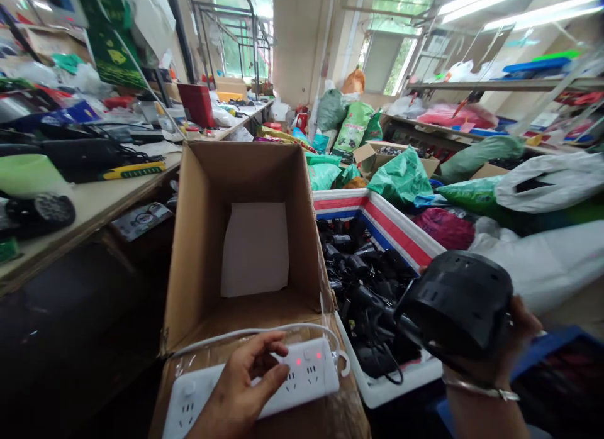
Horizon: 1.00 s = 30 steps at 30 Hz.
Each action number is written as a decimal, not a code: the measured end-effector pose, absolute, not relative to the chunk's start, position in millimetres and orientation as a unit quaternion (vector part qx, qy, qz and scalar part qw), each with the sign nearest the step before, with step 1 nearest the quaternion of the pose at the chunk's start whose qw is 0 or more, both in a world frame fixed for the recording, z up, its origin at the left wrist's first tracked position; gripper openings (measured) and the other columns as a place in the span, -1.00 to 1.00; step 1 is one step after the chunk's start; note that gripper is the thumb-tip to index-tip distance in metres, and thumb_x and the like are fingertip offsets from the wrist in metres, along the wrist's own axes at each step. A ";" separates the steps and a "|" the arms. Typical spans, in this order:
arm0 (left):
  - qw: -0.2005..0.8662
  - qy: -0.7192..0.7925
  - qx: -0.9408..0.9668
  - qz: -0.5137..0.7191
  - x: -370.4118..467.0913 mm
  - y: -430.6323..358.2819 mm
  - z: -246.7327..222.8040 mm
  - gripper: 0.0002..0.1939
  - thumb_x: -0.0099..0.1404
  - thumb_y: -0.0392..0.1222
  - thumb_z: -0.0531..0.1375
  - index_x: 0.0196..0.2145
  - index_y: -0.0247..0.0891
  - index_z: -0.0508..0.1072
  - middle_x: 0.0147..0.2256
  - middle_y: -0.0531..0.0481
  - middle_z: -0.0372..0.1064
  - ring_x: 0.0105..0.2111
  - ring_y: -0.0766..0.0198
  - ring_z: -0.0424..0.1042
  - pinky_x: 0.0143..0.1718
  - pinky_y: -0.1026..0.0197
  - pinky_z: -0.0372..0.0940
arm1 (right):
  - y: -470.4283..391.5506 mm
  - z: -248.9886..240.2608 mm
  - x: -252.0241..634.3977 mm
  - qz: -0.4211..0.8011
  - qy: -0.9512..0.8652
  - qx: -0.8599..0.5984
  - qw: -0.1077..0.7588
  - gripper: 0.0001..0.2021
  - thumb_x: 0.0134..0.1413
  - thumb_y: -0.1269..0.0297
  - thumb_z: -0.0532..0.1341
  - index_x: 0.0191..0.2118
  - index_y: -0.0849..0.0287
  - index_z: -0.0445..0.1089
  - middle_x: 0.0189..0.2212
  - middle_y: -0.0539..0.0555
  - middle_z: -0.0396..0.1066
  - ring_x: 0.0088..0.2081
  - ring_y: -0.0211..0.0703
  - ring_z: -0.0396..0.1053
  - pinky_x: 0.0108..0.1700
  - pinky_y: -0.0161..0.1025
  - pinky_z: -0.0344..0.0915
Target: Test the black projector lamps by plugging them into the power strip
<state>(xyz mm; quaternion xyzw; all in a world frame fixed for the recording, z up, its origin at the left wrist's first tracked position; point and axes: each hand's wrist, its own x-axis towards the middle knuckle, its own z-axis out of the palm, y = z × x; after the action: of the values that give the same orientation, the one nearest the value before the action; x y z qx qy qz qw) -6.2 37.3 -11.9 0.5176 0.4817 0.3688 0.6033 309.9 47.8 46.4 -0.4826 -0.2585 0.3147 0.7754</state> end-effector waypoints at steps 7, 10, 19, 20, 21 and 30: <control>0.387 0.348 0.764 0.382 13.6 23.1 16.8 -0.35 0.12 -0.06 0.31 0.15 -0.17 0.29 0.15 -0.30 0.22 0.09 -0.16 0.29 0.08 -0.17 0.24 | 42.7 28.5 228.2 0.464 -0.158 -0.482 0.726 -0.52 0.03 -0.16 0.10 -0.14 0.09 0.46 -0.42 0.04 0.55 -0.39 -0.02 0.48 -0.23 -0.03 0.45; 0.324 0.361 0.806 0.339 17.9 17.7 21.7 -0.38 0.15 -0.13 0.30 0.15 -0.23 0.28 0.20 -0.39 0.13 0.13 -0.22 0.25 0.08 -0.22 0.25 | 40.5 18.5 197.1 0.533 -0.202 -0.499 0.653 -0.50 0.03 -0.22 0.05 -0.26 0.11 0.47 -0.46 0.06 0.54 -0.34 0.02 0.49 -0.21 -0.03 0.44; 0.357 0.416 0.778 0.306 -1.9 24.2 36.9 -0.32 0.15 -0.33 0.19 0.23 -0.40 0.14 0.16 -0.38 0.25 0.12 -0.11 0.29 0.10 -0.08 0.23 | 39.7 -4.3 162.6 0.639 -0.131 -0.460 0.602 -0.70 -0.09 0.01 0.31 -0.25 0.05 0.43 -0.42 -0.14 0.51 -0.35 -0.24 0.43 -0.23 -0.32 0.39; 0.379 0.417 0.769 0.301 -5.5 27.0 41.1 -0.38 0.13 -0.36 0.18 0.18 -0.39 0.24 0.05 -0.30 0.38 0.02 -0.04 0.37 0.04 0.01 0.28 | 39.7 -6.6 164.3 0.642 -0.133 -0.465 0.595 -0.70 -0.09 0.00 0.31 -0.26 0.06 0.43 -0.43 -0.14 0.50 -0.36 -0.24 0.43 -0.24 -0.33 0.39; 0.402 0.420 0.758 0.297 -9.1 29.7 44.8 -0.46 0.11 -0.38 0.18 0.09 -0.36 0.34 -0.08 -0.20 0.47 -0.11 0.05 0.44 -0.06 0.10 0.32 | 39.5 -8.2 166.2 0.652 -0.135 -0.468 0.581 -0.68 -0.09 -0.02 0.30 -0.27 0.07 0.43 -0.44 -0.11 0.51 -0.37 -0.23 0.44 -0.26 -0.31 0.40; 0.674 0.363 0.562 0.314 -33.5 33.0 41.0 -0.79 -0.02 -0.31 0.25 -0.37 -0.29 0.35 -0.46 0.09 0.27 -0.47 0.35 0.25 -0.46 0.29 0.15 | 37.0 -5.7 192.3 0.727 -0.269 -0.409 0.481 -0.26 -0.30 -0.27 0.33 0.02 0.04 0.38 -0.16 0.09 0.50 -0.12 -0.05 0.44 -0.03 -0.14 0.34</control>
<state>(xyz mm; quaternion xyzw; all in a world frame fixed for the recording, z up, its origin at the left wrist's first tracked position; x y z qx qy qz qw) -33.5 33.0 41.0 0.5619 0.3629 0.3137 0.6740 192.3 37.0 -5.7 -0.4087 -0.2687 0.7273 0.4814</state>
